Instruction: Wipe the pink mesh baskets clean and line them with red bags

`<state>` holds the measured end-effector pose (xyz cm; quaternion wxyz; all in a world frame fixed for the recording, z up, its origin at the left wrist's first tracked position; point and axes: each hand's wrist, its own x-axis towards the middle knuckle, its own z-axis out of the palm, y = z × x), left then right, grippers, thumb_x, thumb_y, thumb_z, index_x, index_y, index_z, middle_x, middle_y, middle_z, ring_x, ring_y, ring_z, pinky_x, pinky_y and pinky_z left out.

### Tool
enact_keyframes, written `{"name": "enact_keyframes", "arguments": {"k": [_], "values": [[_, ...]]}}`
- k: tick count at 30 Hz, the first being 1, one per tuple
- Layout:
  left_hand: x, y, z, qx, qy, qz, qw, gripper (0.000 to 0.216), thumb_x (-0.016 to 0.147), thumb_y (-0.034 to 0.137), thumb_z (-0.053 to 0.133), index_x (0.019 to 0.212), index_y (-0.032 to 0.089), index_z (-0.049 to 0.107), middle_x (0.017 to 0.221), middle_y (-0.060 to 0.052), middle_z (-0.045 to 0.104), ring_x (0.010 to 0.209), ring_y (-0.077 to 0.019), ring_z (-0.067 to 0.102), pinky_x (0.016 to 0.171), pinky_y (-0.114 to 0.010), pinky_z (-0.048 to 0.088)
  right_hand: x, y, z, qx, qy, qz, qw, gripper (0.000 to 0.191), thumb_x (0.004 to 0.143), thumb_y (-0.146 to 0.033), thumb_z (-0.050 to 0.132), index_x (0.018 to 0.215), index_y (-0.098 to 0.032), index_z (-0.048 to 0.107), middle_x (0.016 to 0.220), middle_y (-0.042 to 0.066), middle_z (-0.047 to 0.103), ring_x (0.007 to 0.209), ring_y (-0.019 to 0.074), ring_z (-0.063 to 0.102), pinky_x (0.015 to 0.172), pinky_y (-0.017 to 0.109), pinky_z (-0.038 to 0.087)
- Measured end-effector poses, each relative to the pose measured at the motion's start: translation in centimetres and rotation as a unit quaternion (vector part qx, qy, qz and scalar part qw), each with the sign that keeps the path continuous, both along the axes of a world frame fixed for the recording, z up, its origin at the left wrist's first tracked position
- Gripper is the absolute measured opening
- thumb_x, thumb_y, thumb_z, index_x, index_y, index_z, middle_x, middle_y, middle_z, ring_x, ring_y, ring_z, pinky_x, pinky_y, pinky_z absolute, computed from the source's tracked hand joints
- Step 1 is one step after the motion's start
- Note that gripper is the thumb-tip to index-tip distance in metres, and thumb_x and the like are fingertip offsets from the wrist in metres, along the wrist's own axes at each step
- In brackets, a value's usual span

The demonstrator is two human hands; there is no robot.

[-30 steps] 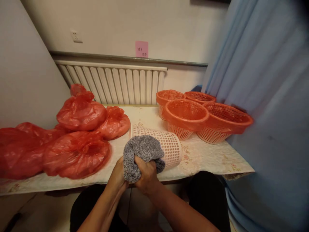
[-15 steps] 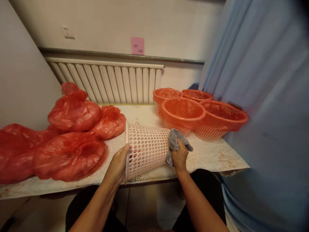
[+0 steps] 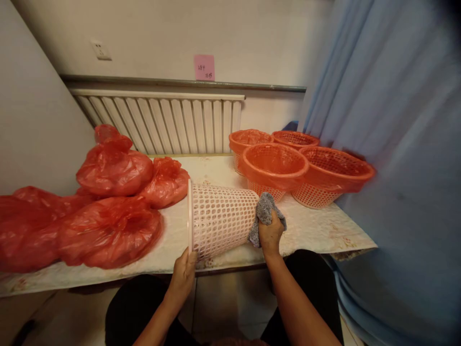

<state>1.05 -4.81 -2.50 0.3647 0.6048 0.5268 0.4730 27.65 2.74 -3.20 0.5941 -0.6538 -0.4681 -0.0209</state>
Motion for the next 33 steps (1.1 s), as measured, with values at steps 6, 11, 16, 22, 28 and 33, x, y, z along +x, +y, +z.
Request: {"name": "enact_keyframes", "arguments": {"k": [6,11,16,22,28,33], "values": [[0.2,1.4,1.5,-0.002,-0.006,0.018,1.000,0.045,0.089,0.057,0.042,0.087,0.018,0.065,0.080,-0.005,0.068,0.080,-0.0238,0.059,0.079,-0.031,0.047,-3.6,-1.1,0.3,0.009,-0.039,0.025,0.999,0.033,0.079,-0.028,0.052,0.103,-0.013,0.068,0.090,0.013,0.071,0.082,0.0267,0.063,0.077,0.039,0.048],[1.2,1.5,2.7,-0.009,-0.019,0.025,0.999,0.043,0.090,0.053,0.038,0.081,0.019,0.063,0.077,-0.005,0.066,0.075,-0.0231,0.058,0.076,-0.033,0.047,-9.4,-3.6,2.8,0.057,-0.095,0.161,0.981,0.037,0.078,-0.026,0.054,0.110,-0.012,0.067,0.091,0.012,0.072,0.083,0.0257,0.066,0.077,0.036,0.051],[1.2,1.3,3.5,-0.038,-0.103,0.054,0.992,0.015,0.067,0.038,0.063,0.066,0.023,0.061,0.071,-0.006,0.067,0.081,-0.0268,0.061,0.076,-0.035,0.050,-14.3,-5.9,5.0,0.120,-0.127,0.328,0.929,0.039,0.077,-0.025,0.057,0.115,-0.018,0.064,0.099,0.008,0.072,0.091,0.0229,0.067,0.084,0.033,0.052],[0.8,1.4,4.1,-0.029,-0.085,0.046,0.995,0.027,0.076,0.045,0.058,0.080,0.019,0.064,0.073,-0.006,0.068,0.082,-0.0272,0.061,0.073,-0.035,0.050,-12.6,-4.3,4.2,0.121,-0.199,0.277,0.932,0.038,0.081,-0.023,0.054,0.116,-0.019,0.066,0.094,0.009,0.072,0.087,0.0238,0.066,0.083,0.035,0.052],[1.5,2.1,4.5,-0.058,-0.086,0.032,0.994,0.055,0.085,0.067,0.041,0.082,0.017,0.062,0.074,-0.005,0.066,0.072,-0.0231,0.061,0.071,-0.033,0.049,-5.2,-0.4,2.5,0.023,-0.138,0.114,0.984,0.035,0.083,-0.020,0.049,0.112,-0.018,0.068,0.093,0.010,0.071,0.087,0.0237,0.064,0.081,0.035,0.049],[1.6,2.4,4.1,-0.032,-0.093,0.043,0.994,0.056,0.082,0.071,0.044,0.074,0.018,0.061,0.068,-0.004,0.064,0.070,-0.0229,0.059,0.068,-0.032,0.048,0.0,0.9,0.8,-0.003,-0.068,0.032,0.997,0.034,0.082,-0.023,0.048,0.108,-0.016,0.068,0.094,0.010,0.071,0.086,0.0238,0.063,0.079,0.035,0.048]]}}
